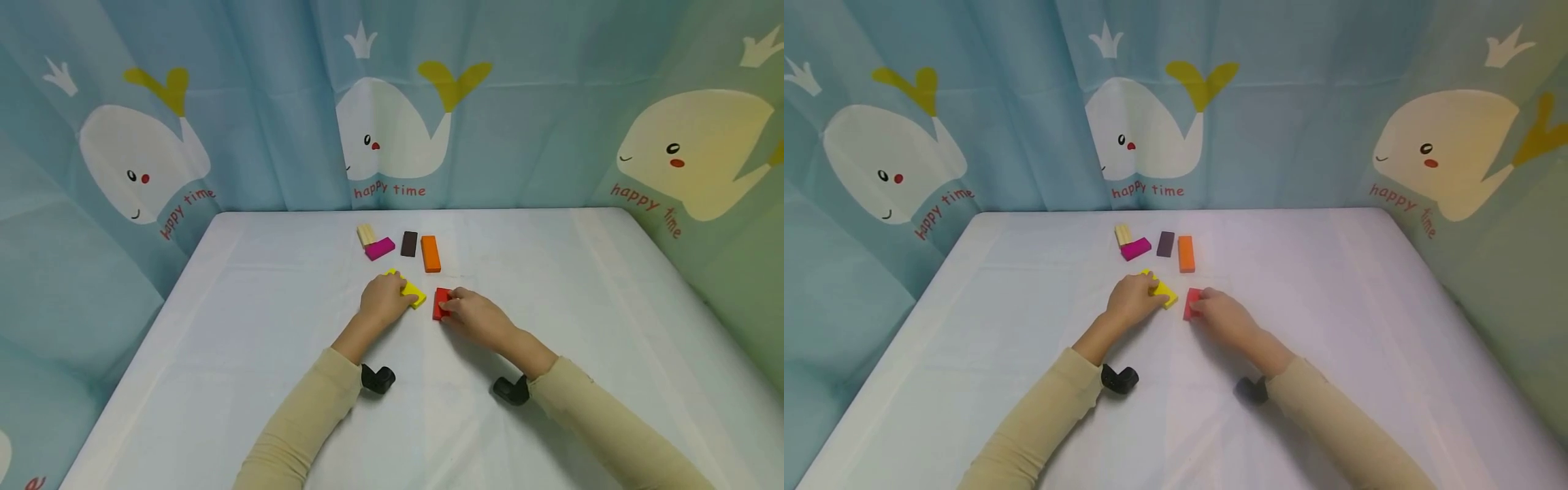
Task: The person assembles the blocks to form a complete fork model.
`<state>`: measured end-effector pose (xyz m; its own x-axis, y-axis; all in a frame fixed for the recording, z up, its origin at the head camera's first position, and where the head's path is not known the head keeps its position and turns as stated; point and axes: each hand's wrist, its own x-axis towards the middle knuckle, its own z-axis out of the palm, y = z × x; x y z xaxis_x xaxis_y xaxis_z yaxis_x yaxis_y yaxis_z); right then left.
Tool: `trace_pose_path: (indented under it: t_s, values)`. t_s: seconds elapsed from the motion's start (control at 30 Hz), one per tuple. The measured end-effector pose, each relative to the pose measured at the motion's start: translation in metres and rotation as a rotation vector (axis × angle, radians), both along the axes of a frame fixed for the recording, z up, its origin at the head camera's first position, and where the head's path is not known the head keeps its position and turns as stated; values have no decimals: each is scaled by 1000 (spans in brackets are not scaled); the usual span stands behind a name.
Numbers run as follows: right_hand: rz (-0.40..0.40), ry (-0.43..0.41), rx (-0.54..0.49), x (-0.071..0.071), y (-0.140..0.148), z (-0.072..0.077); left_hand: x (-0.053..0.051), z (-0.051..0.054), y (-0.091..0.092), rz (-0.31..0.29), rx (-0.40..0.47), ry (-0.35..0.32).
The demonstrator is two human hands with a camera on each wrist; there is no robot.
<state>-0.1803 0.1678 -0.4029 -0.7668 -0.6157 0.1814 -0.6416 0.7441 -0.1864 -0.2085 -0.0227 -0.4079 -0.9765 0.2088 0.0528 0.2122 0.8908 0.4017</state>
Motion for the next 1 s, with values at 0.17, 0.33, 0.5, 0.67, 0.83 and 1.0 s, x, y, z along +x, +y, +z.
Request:
trace_pose_path:
  t_s: [0.17, 0.33, 0.5, 0.67, 0.83, 1.0]
  values:
    - [8, -5, -14, 4, -2, -3, -2, 0, -4, -37, -15, -27]
    - [4, -7, -18, 7, -3, -2, -5, -1, -8, -80, 1, -52]
    - [8, -10, -20, 11, -4, -2, -7, -1, -10, -123, 52, -75]
    - [26, 16, -33, 14, -6, -2, -11, -3, -12, -150, 90, -74]
    - [29, -12, -16, 18, -8, -1, -14, -4, -13, -187, 137, -103]
    - [47, -37, -12, 22, -9, 1, -19, -4, -16, -226, 162, -120]
